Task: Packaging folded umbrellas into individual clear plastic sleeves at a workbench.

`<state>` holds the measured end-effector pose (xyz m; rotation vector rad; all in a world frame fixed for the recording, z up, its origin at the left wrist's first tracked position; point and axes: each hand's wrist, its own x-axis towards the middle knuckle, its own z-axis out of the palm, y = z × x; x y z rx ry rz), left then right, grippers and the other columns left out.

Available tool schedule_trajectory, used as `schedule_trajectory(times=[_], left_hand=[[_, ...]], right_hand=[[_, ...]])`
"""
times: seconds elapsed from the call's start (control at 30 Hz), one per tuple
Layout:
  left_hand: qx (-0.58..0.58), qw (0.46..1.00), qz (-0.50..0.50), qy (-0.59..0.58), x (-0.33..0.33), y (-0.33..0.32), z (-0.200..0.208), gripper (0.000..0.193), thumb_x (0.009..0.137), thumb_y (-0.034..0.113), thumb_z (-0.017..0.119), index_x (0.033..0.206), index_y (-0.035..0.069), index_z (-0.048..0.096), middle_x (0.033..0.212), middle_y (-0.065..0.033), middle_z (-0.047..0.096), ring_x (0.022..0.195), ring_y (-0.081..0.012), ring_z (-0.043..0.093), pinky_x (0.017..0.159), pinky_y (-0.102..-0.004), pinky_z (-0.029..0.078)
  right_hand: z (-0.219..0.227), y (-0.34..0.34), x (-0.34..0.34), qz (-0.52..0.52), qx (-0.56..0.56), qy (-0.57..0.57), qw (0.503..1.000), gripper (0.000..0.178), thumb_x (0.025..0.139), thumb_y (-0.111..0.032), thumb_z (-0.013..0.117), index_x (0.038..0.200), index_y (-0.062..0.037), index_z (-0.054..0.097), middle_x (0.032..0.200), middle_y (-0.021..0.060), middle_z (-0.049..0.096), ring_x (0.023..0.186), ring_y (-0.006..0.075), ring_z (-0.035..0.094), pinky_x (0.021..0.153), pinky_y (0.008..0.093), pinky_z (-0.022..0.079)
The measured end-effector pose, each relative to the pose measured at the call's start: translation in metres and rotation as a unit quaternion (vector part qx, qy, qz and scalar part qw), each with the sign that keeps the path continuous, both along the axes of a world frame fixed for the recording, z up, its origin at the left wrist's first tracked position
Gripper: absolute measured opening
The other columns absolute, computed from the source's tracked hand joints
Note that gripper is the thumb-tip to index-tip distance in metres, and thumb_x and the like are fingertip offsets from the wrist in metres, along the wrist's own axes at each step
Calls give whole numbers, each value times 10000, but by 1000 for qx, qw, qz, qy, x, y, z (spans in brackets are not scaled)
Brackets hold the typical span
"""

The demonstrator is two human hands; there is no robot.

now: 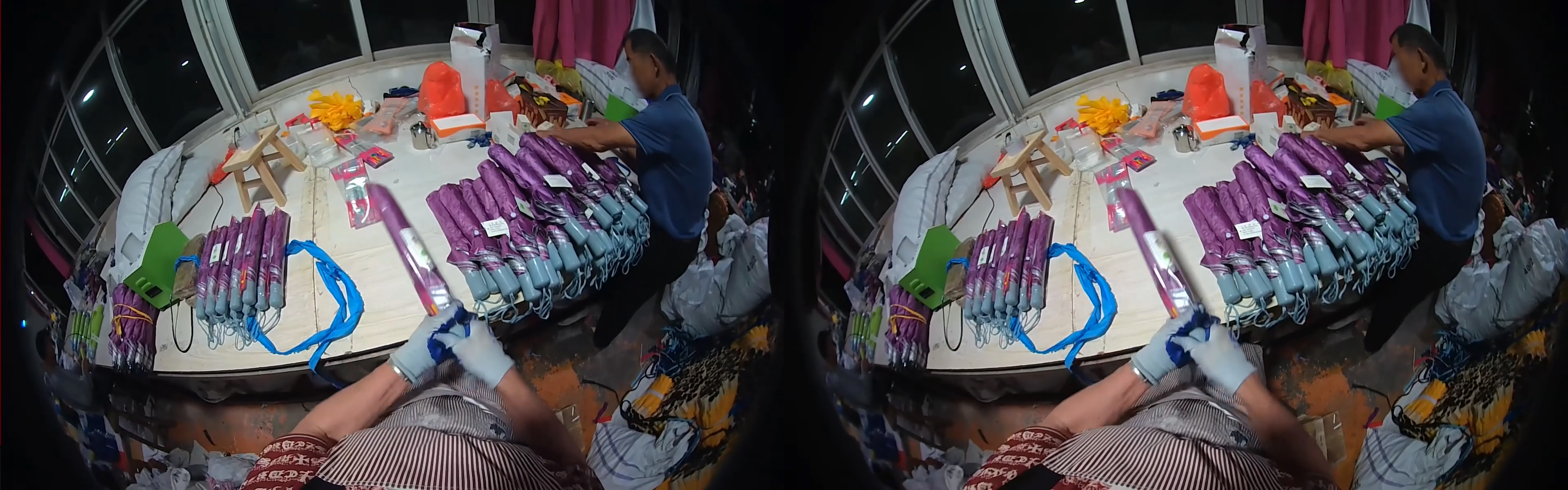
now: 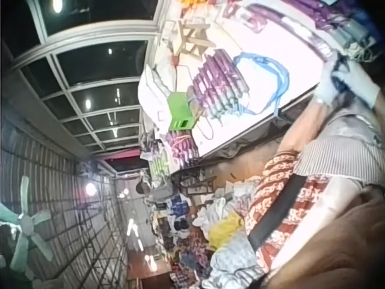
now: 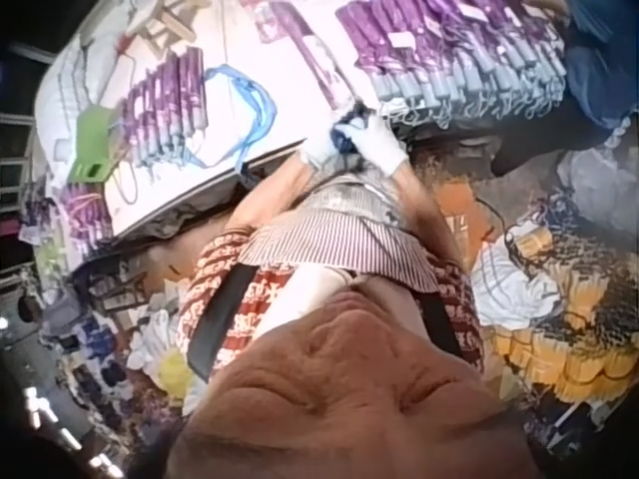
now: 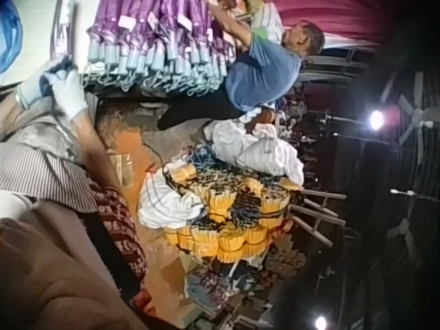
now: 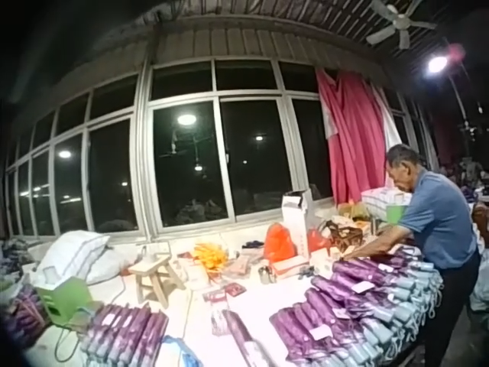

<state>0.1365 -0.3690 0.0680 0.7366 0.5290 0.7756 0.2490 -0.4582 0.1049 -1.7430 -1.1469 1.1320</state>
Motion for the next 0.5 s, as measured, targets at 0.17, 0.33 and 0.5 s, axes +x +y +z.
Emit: schedule_trajectory(times=[0.17, 0.33, 0.5], left_hand=[[-32, 994, -81, -62, -8, 12, -8, 434, 864, 360, 608, 1151, 42, 545, 1083, -112, 595, 972, -223, 587, 952, -380, 436], [-68, 953, 80, -286, -80, 132, -17, 509, 764, 379, 703, 1177, 123, 549, 981, -64, 612, 895, -233, 592, 917, -445, 436], [8, 836, -90, -542, -40, 92, -4, 705, 612, 393, 812, 1208, 154, 521, 952, -5, 617, 856, -182, 573, 940, -416, 392]], right_hand=[[5, 5, 10, 40, 62, -166, 983, 408, 766, -346, 687, 922, 17, 587, 779, 129, 618, 680, 247, 596, 640, 326, 473], [26, -33, 6, 100, 59, -255, 960, 408, 747, -376, 696, 849, -4, 566, 731, 115, 602, 634, 261, 575, 601, 330, 463], [14, -41, 1, 75, 75, 11, 994, 458, 772, -445, 646, 908, -18, 551, 774, 111, 598, 641, 246, 567, 612, 309, 464]])
